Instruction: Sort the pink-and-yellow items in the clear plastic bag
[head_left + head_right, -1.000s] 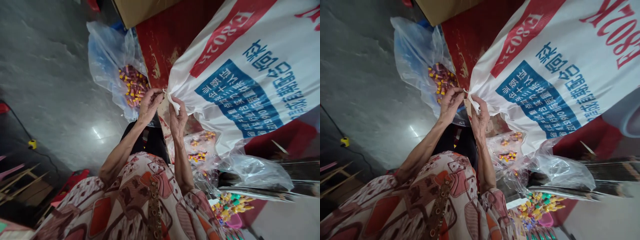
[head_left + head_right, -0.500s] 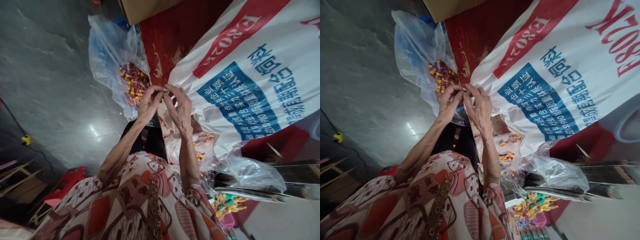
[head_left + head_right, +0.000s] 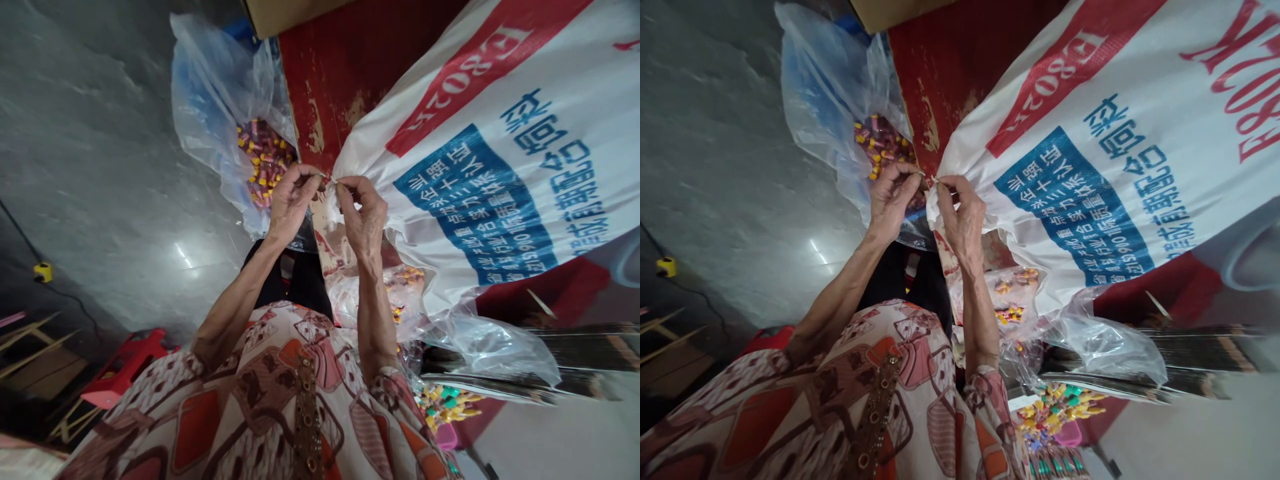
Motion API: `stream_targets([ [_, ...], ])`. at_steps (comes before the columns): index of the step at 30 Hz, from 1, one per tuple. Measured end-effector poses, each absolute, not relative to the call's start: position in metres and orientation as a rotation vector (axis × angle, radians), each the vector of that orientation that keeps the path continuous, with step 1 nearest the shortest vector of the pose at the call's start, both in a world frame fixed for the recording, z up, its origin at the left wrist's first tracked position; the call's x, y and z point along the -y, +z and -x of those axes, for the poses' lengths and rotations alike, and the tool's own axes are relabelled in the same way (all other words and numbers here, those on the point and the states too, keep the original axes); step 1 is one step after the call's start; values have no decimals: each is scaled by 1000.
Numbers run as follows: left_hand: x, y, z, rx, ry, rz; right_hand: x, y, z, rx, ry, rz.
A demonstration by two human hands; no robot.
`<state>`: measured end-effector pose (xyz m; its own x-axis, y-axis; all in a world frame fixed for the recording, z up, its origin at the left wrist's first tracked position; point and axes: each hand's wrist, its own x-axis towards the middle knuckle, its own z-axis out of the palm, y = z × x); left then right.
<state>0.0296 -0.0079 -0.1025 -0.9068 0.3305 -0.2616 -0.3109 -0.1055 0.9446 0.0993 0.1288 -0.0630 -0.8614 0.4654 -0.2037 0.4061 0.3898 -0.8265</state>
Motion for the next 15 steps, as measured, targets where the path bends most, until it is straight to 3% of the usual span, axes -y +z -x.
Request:
stream_targets([
  [7,14,-106,-16,-1841,2263,141,-128,-67,-99,2585,1551,874],
  [15,8,-99,-28,-2049,1881,-170,-124,-62,-98,2586,1528,801],
])
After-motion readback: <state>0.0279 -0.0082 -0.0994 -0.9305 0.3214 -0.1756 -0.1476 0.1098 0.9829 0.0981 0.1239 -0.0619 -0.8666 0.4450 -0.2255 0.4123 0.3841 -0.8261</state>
